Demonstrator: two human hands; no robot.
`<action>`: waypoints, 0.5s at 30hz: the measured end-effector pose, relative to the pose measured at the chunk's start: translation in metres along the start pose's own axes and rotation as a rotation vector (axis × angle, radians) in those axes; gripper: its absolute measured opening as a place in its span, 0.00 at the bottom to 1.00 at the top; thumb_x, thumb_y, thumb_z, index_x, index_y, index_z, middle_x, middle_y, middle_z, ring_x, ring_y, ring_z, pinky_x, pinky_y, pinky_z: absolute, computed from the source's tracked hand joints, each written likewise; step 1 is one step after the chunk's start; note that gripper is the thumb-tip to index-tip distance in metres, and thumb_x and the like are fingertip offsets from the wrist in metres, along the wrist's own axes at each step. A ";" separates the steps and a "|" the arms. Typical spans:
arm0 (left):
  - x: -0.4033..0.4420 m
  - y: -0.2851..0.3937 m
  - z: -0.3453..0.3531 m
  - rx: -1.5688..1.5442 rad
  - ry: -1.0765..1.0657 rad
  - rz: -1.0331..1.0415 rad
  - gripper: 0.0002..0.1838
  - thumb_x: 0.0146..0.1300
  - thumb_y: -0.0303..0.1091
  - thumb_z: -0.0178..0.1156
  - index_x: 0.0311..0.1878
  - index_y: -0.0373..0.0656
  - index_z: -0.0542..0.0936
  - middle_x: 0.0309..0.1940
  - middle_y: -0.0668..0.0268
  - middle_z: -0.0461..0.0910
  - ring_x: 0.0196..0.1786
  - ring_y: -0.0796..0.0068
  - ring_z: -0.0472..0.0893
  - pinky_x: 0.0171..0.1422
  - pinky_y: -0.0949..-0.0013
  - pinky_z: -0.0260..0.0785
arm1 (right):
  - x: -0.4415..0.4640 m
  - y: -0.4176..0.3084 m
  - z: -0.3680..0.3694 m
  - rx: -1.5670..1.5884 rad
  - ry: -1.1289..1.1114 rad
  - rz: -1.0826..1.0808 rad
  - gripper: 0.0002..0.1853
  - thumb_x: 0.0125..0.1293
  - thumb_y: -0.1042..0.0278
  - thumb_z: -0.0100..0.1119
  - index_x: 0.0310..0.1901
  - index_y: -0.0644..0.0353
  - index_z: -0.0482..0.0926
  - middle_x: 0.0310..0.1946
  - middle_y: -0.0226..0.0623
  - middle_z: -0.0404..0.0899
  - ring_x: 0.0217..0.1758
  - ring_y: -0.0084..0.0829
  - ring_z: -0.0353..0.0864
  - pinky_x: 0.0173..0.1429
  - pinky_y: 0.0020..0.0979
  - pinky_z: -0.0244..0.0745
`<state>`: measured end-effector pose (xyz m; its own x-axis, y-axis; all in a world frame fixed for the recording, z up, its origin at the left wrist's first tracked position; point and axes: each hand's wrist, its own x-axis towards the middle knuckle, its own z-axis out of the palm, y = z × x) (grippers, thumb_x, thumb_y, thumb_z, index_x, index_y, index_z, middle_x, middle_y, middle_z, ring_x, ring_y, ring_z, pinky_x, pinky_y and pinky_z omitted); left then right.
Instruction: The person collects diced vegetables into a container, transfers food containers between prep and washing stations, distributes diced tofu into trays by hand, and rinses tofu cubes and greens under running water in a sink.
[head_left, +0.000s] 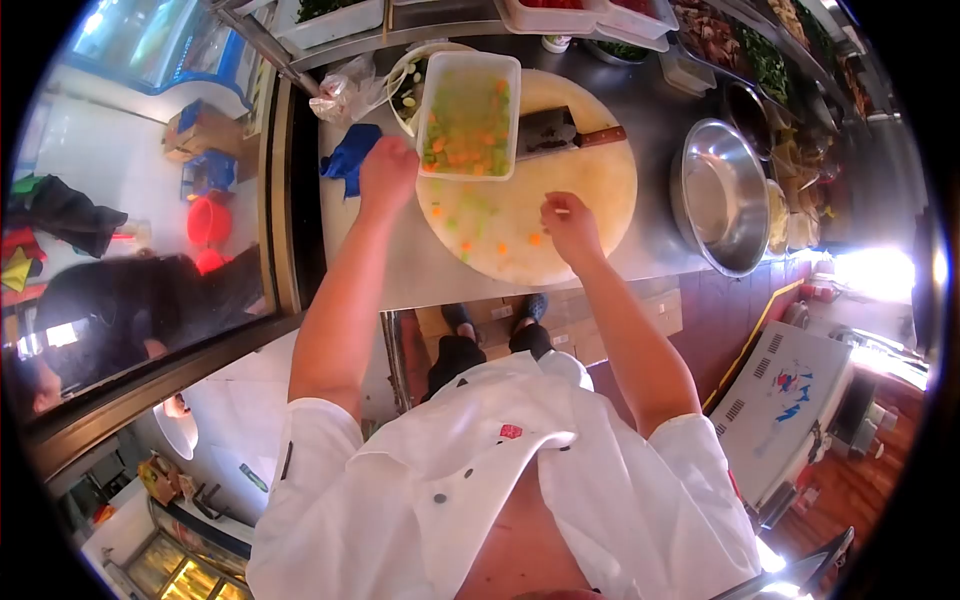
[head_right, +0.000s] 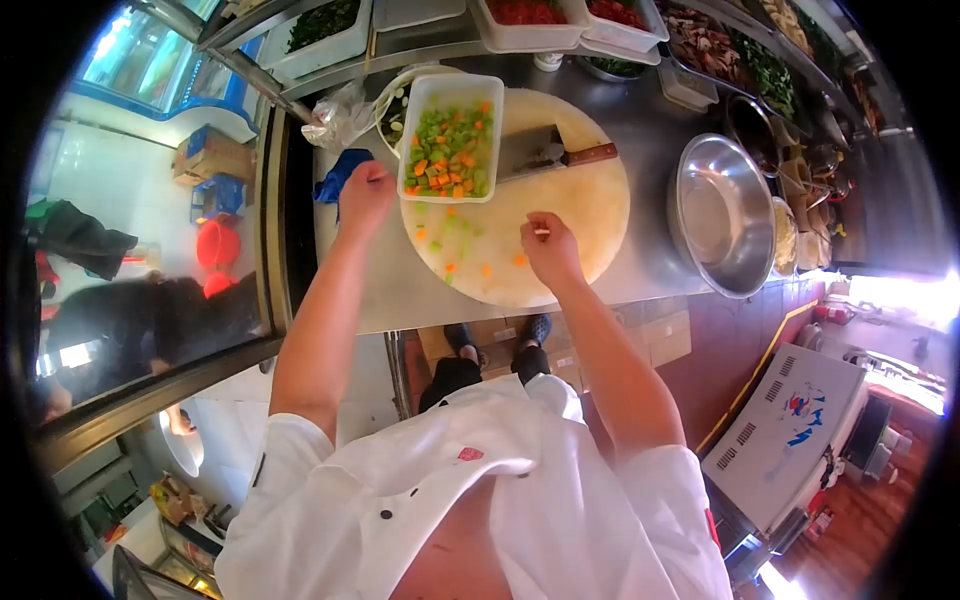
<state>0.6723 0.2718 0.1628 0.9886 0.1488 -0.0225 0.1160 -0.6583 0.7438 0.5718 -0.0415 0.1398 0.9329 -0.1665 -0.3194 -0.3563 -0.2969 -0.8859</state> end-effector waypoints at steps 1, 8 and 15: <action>0.000 -0.019 0.012 0.094 -0.038 -0.032 0.17 0.61 0.43 0.67 0.42 0.37 0.81 0.37 0.55 0.86 0.41 0.58 0.86 0.45 0.60 0.76 | -0.009 0.005 -0.002 0.012 -0.025 0.066 0.19 0.68 0.63 0.63 0.55 0.66 0.79 0.44 0.41 0.84 0.40 0.29 0.86 0.44 0.31 0.82; 0.014 -0.039 0.049 -0.258 -0.187 -0.183 0.21 0.65 0.47 0.67 0.32 0.37 0.76 0.30 0.62 0.80 0.34 0.68 0.80 0.39 0.65 0.76 | -0.053 0.007 0.004 0.204 -0.105 0.154 0.18 0.71 0.63 0.61 0.55 0.67 0.78 0.44 0.40 0.84 0.38 0.29 0.87 0.43 0.29 0.84; 0.014 -0.005 0.017 -0.732 -0.367 -0.368 0.11 0.69 0.38 0.64 0.38 0.40 0.78 0.40 0.64 0.79 0.40 0.74 0.80 0.46 0.64 0.84 | -0.074 0.033 -0.012 0.064 -0.092 0.186 0.19 0.71 0.62 0.62 0.56 0.67 0.78 0.43 0.39 0.84 0.38 0.28 0.87 0.43 0.29 0.83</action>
<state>0.6874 0.2645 0.1476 0.8841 -0.0707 -0.4619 0.4652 0.0385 0.8844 0.4904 -0.0502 0.1379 0.8532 -0.1255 -0.5063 -0.5216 -0.2085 -0.8273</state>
